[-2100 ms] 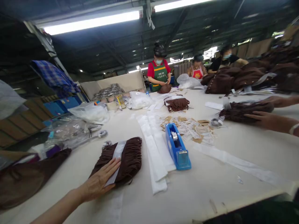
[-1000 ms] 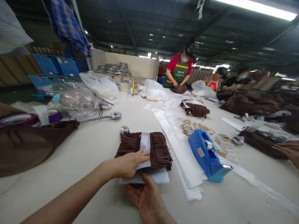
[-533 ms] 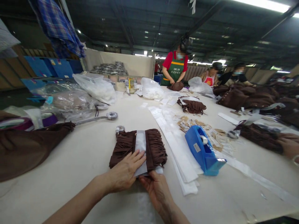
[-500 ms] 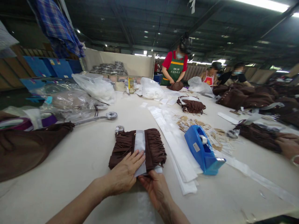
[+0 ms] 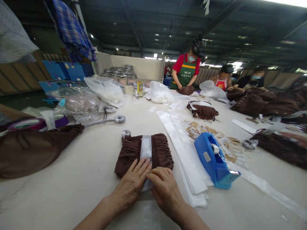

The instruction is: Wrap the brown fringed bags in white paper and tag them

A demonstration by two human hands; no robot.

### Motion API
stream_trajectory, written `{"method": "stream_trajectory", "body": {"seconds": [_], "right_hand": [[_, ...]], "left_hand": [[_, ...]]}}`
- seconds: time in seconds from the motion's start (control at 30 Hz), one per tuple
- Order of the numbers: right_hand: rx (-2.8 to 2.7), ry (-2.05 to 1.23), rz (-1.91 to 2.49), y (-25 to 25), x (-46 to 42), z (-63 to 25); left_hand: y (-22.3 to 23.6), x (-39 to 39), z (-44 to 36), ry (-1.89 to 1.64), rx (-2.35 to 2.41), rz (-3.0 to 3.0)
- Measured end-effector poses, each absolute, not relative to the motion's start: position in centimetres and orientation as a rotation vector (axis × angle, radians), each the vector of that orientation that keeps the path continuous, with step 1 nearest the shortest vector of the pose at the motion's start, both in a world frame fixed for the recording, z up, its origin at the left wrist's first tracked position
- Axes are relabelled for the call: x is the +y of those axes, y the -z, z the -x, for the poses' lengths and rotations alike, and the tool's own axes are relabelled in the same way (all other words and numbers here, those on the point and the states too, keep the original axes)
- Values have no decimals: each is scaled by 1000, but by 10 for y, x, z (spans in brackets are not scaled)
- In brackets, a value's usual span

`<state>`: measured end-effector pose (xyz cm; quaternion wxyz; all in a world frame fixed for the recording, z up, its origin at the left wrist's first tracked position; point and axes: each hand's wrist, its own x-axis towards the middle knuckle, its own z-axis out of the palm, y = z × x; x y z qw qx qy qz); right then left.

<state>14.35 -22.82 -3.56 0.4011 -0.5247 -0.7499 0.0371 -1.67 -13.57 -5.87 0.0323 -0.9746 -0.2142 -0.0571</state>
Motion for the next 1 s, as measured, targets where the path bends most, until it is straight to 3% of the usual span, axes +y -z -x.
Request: {"method": "stream_trajectory", "body": {"seconds": [0.33,0.67,1.0], "right_hand": [[-1893,-48,1105,51,-230,-157],[-1977,165,902,57,-220,-148],[-2047,84,902,67,-221,-147]], "left_hand": [[63,-139,17,625,-675,2897],[67,-137,17,645,-544,2759],[69,-139,18,842,-548,2852]]}}
